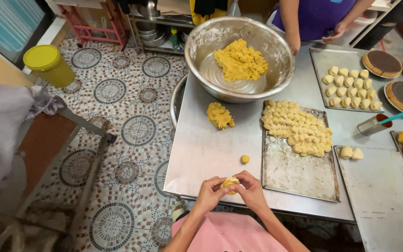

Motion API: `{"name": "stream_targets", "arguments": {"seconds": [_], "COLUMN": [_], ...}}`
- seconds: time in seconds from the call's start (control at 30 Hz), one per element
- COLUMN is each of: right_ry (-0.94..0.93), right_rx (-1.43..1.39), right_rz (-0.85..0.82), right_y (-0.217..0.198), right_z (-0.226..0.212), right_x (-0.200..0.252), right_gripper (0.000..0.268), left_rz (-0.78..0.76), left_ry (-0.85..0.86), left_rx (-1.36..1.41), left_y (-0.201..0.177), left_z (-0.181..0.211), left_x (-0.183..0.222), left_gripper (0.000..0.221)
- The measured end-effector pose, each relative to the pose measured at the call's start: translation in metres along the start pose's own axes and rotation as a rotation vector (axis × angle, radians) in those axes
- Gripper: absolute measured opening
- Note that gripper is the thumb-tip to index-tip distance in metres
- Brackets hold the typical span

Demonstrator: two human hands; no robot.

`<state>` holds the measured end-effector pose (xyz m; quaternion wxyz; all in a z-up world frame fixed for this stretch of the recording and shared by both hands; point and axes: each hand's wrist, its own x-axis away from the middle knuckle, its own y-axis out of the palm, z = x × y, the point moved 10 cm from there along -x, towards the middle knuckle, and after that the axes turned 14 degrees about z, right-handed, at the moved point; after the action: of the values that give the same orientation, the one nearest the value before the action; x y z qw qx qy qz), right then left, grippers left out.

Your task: Shaping small pieces of dough into buns and placing them on a baking tray

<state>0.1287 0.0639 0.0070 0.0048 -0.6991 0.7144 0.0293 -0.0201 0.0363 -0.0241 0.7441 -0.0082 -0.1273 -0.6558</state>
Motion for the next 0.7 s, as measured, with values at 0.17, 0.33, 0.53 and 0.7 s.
{"name": "stream_targets", "arguments": {"seconds": [0.17, 0.33, 0.53, 0.7], "right_ry": [0.114, 0.115, 0.129, 0.029], "right_rx": [-0.087, -0.068, -0.047, -0.077], "right_rz": [0.039, 0.056, -0.134, 0.028], "right_y": [-0.02, -0.014, 0.002, 0.001], "right_z": [0.027, 0.021, -0.029, -0.001], "right_x": [-0.007, -0.011, 0.0, -0.021], "right_gripper": [0.028, 0.019, 0.058, 0.035], "left_rz": [-0.096, -0.006, -0.049, -0.022], "left_ry": [0.02, 0.056, 0.082, 0.102], "left_rx": [0.008, -0.108, -0.043, -0.003], "left_y": [0.018, 0.012, 0.01, 0.008], "left_z": [0.027, 0.023, 0.029, 0.026], "left_x": [0.008, -0.006, -0.01, -0.033], "left_gripper": [0.044, 0.036, 0.034, 0.035]}}
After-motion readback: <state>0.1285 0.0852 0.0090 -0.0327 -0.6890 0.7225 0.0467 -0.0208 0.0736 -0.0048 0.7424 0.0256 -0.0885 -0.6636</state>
